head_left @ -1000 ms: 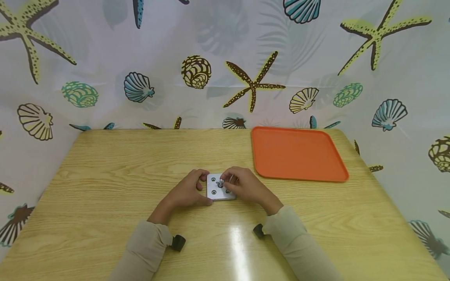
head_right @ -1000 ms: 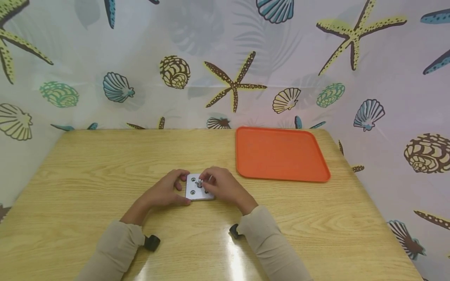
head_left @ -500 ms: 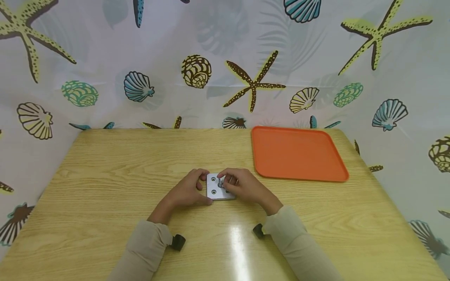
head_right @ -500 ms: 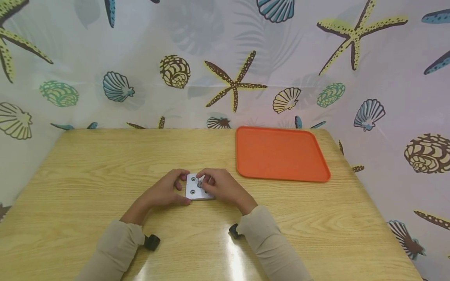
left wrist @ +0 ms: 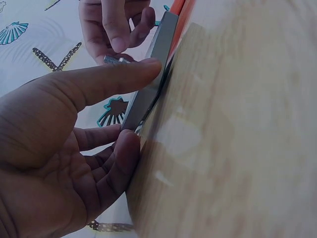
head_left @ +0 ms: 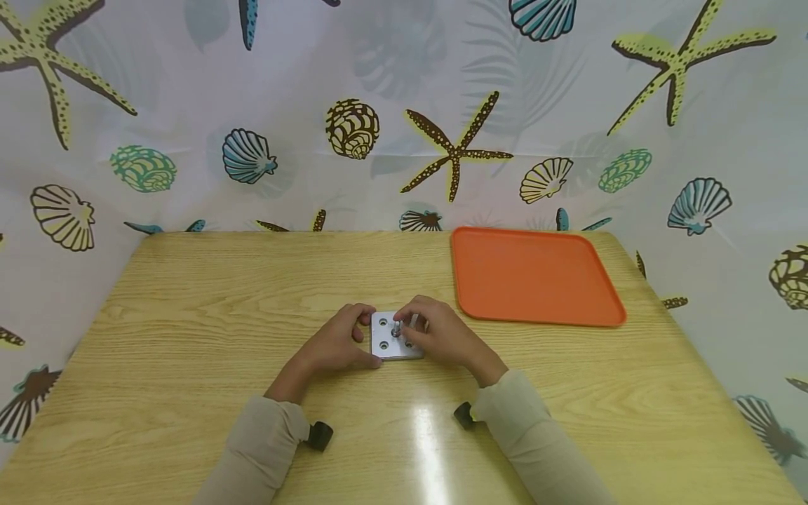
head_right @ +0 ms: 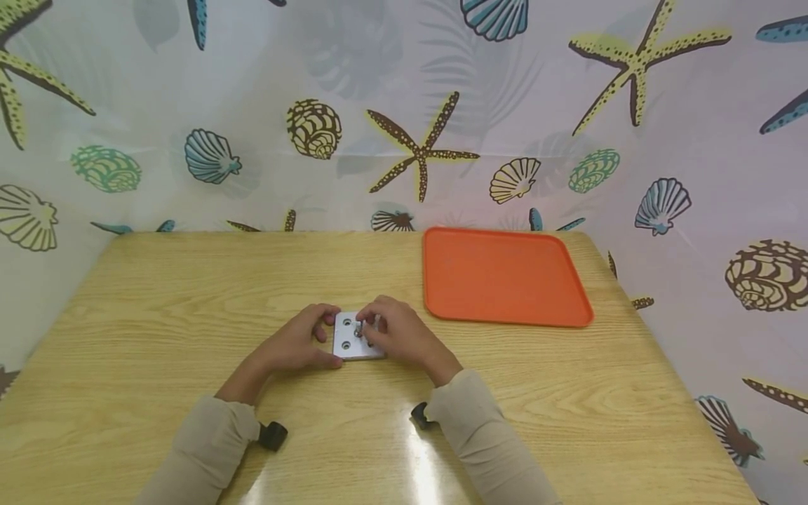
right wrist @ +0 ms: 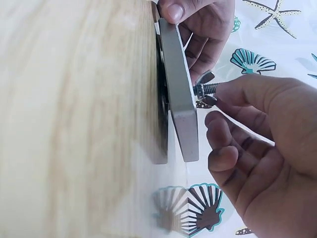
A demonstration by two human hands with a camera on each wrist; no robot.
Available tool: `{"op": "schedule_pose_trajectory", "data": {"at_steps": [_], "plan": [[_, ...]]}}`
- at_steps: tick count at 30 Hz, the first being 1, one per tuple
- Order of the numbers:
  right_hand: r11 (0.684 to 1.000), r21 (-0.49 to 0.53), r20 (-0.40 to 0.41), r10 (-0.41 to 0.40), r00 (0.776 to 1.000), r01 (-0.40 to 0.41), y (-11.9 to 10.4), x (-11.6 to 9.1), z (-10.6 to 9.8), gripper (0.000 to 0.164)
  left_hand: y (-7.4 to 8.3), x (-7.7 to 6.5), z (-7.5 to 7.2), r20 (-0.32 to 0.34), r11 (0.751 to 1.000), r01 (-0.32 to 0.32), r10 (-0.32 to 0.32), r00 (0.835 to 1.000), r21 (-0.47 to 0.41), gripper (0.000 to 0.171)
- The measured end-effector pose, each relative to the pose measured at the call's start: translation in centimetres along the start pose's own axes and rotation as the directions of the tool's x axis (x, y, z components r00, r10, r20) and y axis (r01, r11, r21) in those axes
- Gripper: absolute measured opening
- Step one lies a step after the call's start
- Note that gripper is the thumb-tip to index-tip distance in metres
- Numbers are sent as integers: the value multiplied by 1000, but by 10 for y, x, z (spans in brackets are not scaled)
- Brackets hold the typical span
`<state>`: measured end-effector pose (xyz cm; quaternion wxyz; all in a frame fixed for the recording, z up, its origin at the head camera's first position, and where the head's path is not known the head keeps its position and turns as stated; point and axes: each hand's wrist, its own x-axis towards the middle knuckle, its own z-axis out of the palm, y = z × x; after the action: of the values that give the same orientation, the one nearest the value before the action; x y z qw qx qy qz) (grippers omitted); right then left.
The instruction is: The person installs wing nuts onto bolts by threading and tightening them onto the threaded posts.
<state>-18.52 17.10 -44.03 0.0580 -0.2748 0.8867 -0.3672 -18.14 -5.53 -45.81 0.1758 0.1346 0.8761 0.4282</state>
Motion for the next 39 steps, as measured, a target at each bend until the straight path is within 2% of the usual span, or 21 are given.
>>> {"op": "schedule_pose_trajectory", "data": {"at_steps": [3, 6, 31, 39], "plan": [[1000, 3, -27, -6, 1000, 7, 0, 0, 0, 11, 0, 0, 0, -2, 1000, 2, -2, 1000, 4, 85], [1000, 11, -21, -10, 1000, 10, 1, 0, -1, 9, 0, 0, 0, -2, 1000, -1, 1, 1000, 4, 85], [999, 17, 71, 49, 996, -50, -3, 1, 0, 23, -1, 1, 2, -7, 1000, -7, 7, 1000, 2, 84], [1000, -6, 53, 27, 998, -27, 1, 1, 1, 23, -2, 1, 2, -9, 1000, -10, 10, 1000, 3, 83]]}}
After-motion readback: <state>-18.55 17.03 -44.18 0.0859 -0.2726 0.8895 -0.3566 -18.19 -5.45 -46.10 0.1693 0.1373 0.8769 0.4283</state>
